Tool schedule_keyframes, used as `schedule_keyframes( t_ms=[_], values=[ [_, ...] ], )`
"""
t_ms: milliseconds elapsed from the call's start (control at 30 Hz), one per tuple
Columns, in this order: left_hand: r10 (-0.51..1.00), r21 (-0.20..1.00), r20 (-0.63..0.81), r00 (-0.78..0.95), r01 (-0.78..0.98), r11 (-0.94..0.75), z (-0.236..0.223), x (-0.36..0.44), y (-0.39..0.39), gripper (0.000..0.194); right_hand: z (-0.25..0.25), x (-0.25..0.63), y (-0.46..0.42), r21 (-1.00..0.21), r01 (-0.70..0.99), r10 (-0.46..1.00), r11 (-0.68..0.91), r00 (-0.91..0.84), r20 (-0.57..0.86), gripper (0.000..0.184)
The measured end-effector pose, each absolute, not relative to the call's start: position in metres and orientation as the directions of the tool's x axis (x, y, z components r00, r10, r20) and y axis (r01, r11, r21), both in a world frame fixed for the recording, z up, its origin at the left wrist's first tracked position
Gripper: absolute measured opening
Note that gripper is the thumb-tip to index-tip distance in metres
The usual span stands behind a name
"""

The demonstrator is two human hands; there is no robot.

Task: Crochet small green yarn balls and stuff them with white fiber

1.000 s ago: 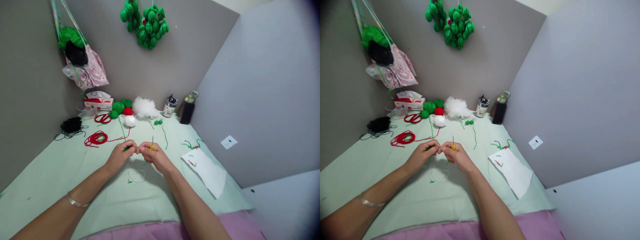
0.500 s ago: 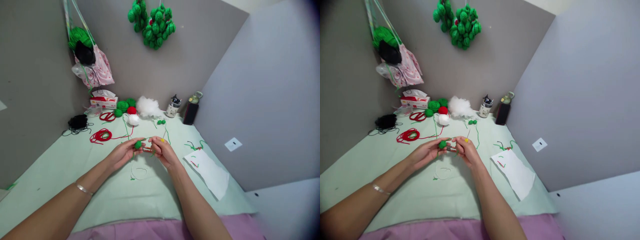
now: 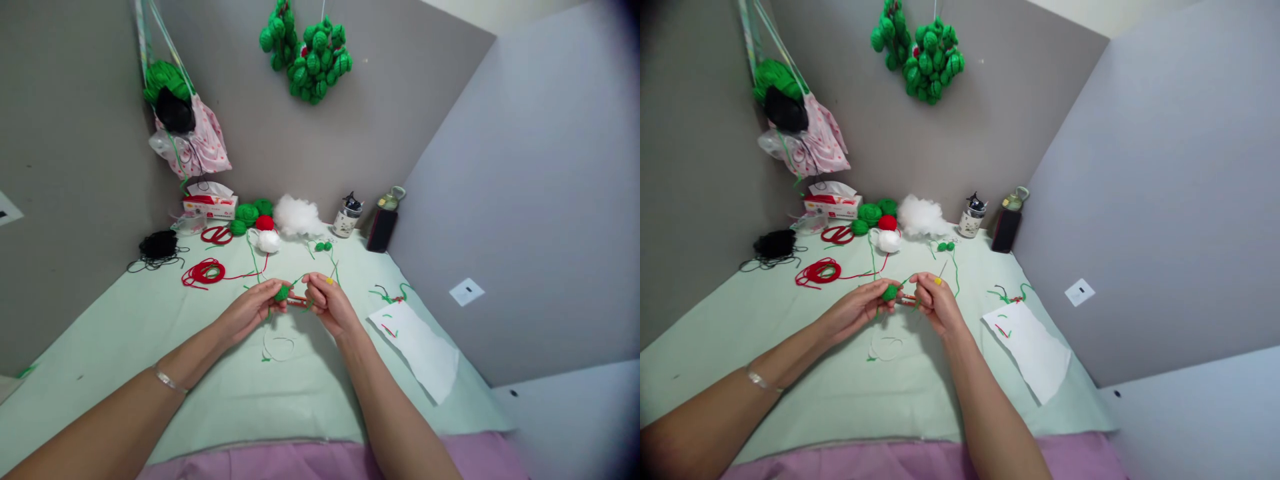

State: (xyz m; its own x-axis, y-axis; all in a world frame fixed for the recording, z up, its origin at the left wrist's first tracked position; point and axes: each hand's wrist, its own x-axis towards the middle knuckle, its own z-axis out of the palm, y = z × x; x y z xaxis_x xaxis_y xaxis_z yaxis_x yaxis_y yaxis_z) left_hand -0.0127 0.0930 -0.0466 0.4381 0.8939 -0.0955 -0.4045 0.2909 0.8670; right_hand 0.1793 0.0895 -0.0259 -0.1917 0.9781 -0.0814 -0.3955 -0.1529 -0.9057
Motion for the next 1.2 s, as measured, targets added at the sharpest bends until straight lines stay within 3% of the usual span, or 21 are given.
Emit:
schedule_keyframes(
  t_ms=[500,600,967,1200],
  values=[
    [0.870,0.828,-0.158,0.467,-0.418,0.374,-0.0488,-0.0168,0.0972,0.030,-0.0259,0.1794,0.0889,-0.898,-0.410,0.977,-0.159,-0.196,-0.083,0.026],
    [0.882,0.831,-0.144,0.449,-0.429,0.355,-0.0479,-0.0172,0.0978,0.022,-0.0249,0.1804,0.0891,-0.894,-0.417,0.977,-0.161,-0.193,-0.086,0.026],
    [0.918,0.892,-0.105,0.382,-0.373,0.257,-0.0470,-0.0163,0.0933,0.039,-0.0270,0.1786,0.0897,-0.888,-0.432,0.982,-0.156,-0.161,-0.094,0.025],
    [0.933,0.882,-0.077,0.350,-0.413,0.228,-0.0475,-0.0172,0.0954,0.035,-0.0313,0.1753,0.0890,-0.895,-0.419,0.984,-0.156,-0.143,-0.105,0.027]
  ],
)
